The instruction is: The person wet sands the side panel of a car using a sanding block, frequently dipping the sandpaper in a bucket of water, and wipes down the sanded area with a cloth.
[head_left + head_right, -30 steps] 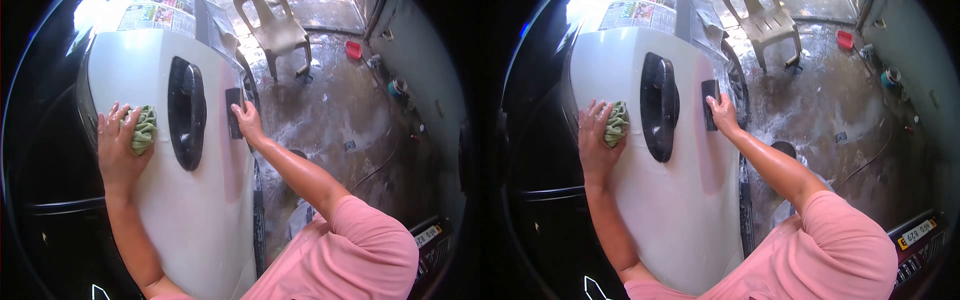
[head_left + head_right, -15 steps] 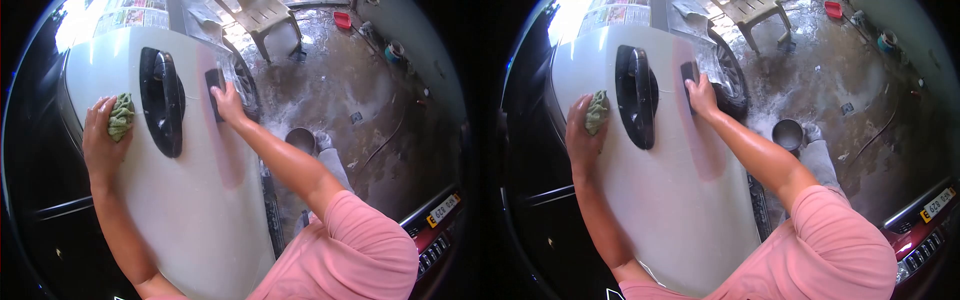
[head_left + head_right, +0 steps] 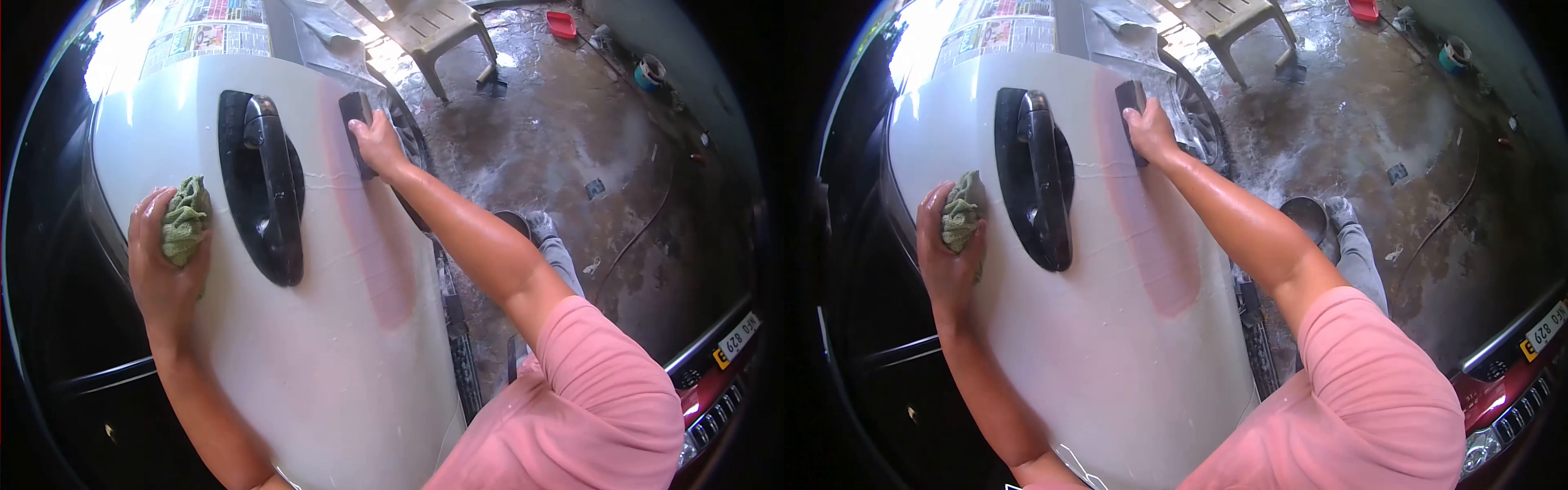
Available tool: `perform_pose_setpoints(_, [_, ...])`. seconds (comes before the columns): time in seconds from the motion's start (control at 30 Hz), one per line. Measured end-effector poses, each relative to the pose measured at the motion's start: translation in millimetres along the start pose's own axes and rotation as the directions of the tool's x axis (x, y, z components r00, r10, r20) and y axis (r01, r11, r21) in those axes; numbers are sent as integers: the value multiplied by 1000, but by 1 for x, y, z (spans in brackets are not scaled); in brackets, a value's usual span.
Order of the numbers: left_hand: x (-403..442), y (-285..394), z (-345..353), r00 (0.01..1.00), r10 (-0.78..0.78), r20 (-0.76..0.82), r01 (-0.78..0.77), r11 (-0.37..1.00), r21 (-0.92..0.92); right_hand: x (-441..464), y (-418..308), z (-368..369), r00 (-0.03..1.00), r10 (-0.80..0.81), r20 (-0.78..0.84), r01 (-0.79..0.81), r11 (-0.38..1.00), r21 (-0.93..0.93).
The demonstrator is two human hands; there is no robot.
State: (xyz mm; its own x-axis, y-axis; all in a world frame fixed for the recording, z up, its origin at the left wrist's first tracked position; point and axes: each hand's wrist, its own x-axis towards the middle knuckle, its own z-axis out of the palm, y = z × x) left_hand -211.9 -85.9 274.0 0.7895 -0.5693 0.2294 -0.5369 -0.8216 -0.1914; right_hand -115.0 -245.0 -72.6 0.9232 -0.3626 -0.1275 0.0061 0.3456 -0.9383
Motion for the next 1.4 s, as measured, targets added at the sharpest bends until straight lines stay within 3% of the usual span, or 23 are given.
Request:
perform_pose_setpoints(0.1, [-1,1,1,1000,-25,3,25,1000,-11,-60,1,-8,1000,-29,-7,28,994,-104])
perform_pose_setpoints(0.13, [0,1,1,999,-37,0,37,999,-18,-107,2,-9,992,-112,-57,109,993,-55])
perform_pose_setpoints(0.2, [-1,-1,0,1000,-22,2,22,1000,-10,-206,0,-23,999,40,-3,-40,996,-79])
perform_pose_setpoints(0.27, [1,-1,2,1000,-15,-4,15,1000,-13,-262,32,-28,999,21,42,-18,997,-70])
perform_pose_setpoints(0.37, [-2,1,2,999,-28,-19,28,999,-26,-179,10,-13,999,-11,-48,13,999,44])
perform_pose_setpoints(0.47, [1,5,3,999,-30,-28,29,999,-31,-27,5,2,987,-147,-59,140,984,-113])
perform_pose_setpoints(0.53, [0,2,3,999,-22,-28,21,999,-36,2,-4,5,994,-83,-66,73,987,-141])
perform_pose_setpoints(0.57, [-1,0,4,999,-13,-30,12,999,-35,-12,-2,3,986,-151,-66,142,982,-128])
perform_pose_setpoints(0.6, [0,0,3,1000,-12,-29,11,1000,-27,-47,1,0,996,-83,-43,78,991,-106])
perform_pose_setpoints(0.63, [0,0,3,999,-11,-31,11,1000,-19,-91,11,0,982,-169,-84,165,985,-51])
perform_pose_setpoints(0.67, [0,0,2,1000,-9,-25,9,1000,-12,-149,0,-10,999,14,-33,-15,998,-55])
perform_pose_setpoints(0.73, [0,-1,2,1000,-5,-25,4,1000,-10,-249,6,-26,986,148,80,-151,988,36])
perform_pose_setpoints(0.83, [1,-2,1,999,12,-35,-13,1000,-14,-253,7,-22,990,136,44,-141,981,136])
perform_pose_setpoints(0.9, [-1,-1,2,999,15,-39,-16,1000,-16,-166,0,-10,999,-15,-44,16,1000,20])
perform_pose_setpoints(0.93, [0,-1,2,999,14,-41,-14,1000,-12,-113,-2,-4,1000,-19,-4,19,998,58])
perform_pose_setpoints(0.97, [0,0,2,999,14,-40,-14,1000,-9,-68,-7,-1,1000,28,-1,-28,999,-41])
perform_pose_setpoints(1.0, [0,0,3,999,18,-36,-19,1000,-15,-43,-19,-1,999,-32,-21,31,999,-37])
perform_pose_setpoints(1.1, [1,-2,1,999,28,-39,-29,999,-30,-76,-6,2,999,-41,-26,40,999,-26])
perform_pose_setpoints(1.2, [1,3,0,998,3,-55,-4,1000,-12,-226,-14,-12,993,114,-26,-114,993,-1])
perform_pose_setpoints(1.27, [1,0,0,998,7,-66,-9,999,-35,-291,20,-16,986,161,31,-164,979,121])
perform_pose_setpoints(1.37, [1,-1,-1,996,26,-87,-30,999,-42,-230,-8,-14,986,167,5,-167,986,-1])
perform_pose_setpoints(1.4, [0,0,-1,996,17,-92,-21,999,-43,-185,-6,-7,997,64,-38,-63,998,21])
